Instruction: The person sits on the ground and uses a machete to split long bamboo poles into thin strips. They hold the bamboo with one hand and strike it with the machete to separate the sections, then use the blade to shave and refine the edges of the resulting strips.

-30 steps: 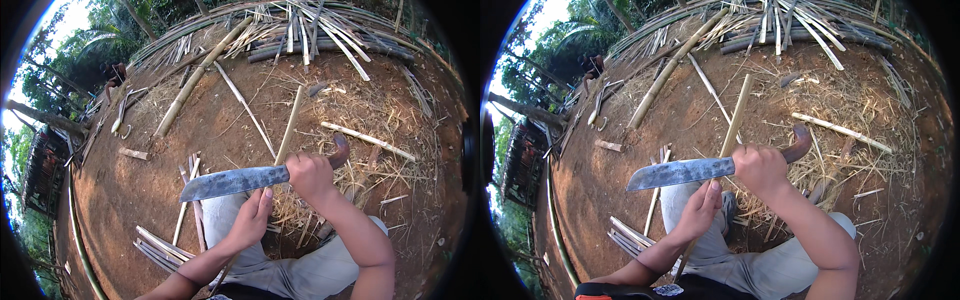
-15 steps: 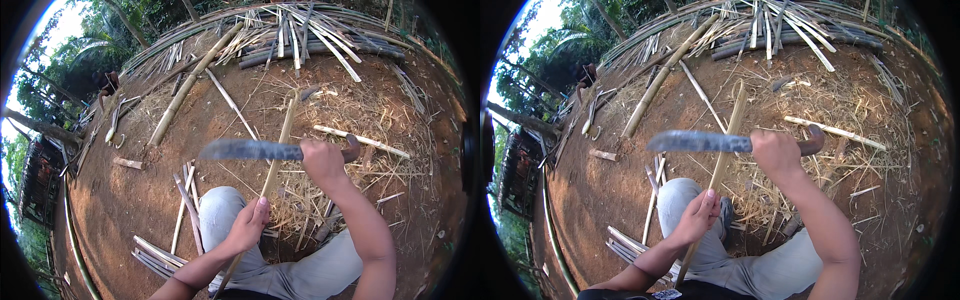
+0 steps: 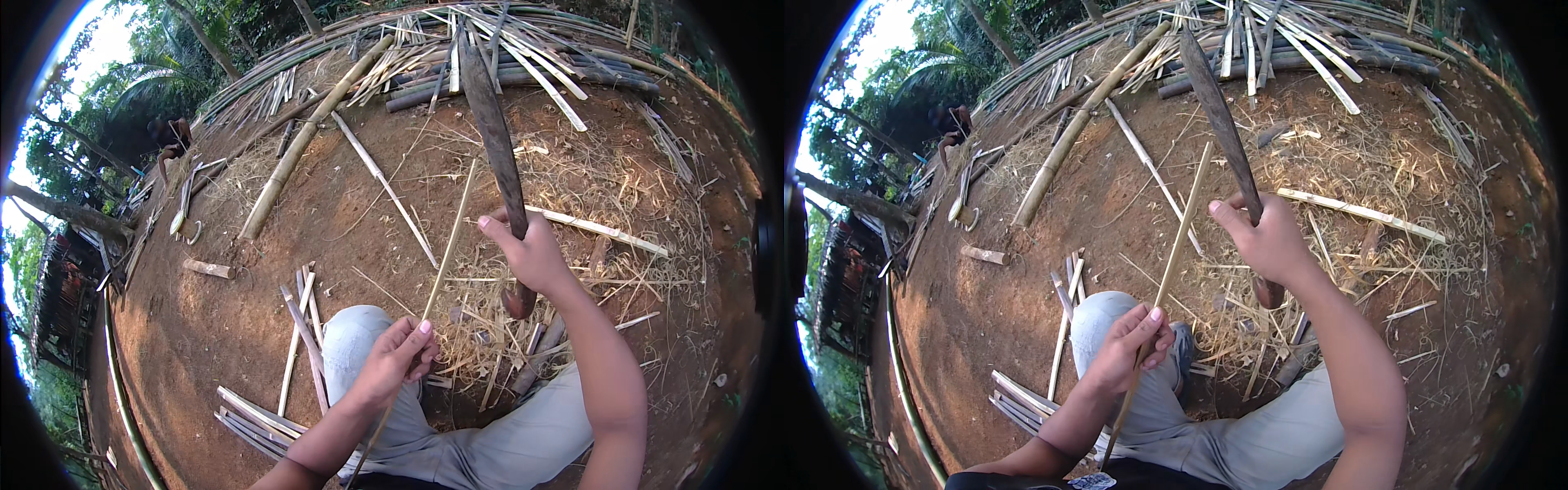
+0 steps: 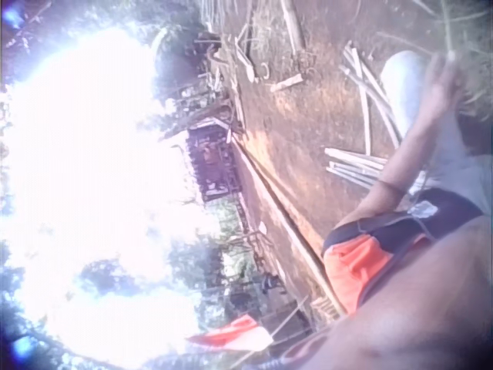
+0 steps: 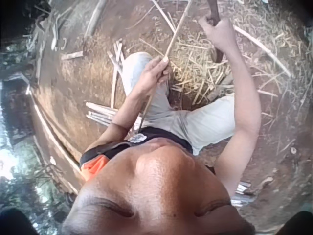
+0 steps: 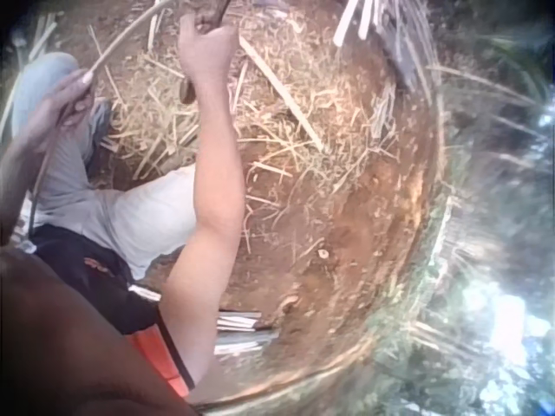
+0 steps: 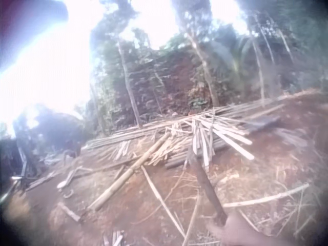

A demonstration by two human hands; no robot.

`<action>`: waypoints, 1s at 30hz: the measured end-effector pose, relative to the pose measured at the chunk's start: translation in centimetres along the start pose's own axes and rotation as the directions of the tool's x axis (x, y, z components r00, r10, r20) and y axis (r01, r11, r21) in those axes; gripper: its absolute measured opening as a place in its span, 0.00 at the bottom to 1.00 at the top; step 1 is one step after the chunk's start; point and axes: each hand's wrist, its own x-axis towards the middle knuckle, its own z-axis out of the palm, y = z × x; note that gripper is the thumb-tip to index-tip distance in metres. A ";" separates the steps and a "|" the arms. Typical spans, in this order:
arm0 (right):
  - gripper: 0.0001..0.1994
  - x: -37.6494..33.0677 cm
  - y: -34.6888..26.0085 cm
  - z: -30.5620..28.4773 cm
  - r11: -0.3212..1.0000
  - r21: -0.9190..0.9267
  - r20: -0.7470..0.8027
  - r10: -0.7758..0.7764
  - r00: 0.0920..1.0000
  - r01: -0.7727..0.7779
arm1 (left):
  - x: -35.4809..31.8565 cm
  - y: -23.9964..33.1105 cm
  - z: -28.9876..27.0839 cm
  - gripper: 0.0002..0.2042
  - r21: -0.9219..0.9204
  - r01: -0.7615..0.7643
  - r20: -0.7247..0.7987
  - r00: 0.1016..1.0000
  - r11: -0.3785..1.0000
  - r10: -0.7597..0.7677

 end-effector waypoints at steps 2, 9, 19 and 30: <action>0.17 -1.1 -1.3 0.6 0.999 0.003 0.079 0.041 0.996 -0.041 | 0.2 0.2 -0.2 0.14 0.127 -0.019 0.043 0.999 0.992 0.013; 0.19 -1.9 -0.3 0.4 0.971 0.231 0.132 0.024 0.991 -0.055 | -0.7 0.4 -0.3 0.17 0.162 0.036 0.166 0.984 0.986 -0.064; 0.14 -2.6 -0.1 1.0 0.938 -0.182 0.034 -0.293 0.955 0.295 | -1.0 1.5 0.2 0.20 0.013 -0.006 -0.009 1.000 1.000 0.006; 0.07 -6.3 0.7 6.0 0.358 -0.581 0.283 -0.753 0.594 0.731 | -0.5 1.3 1.3 0.23 -0.088 -0.091 -0.030 0.996 0.992 0.089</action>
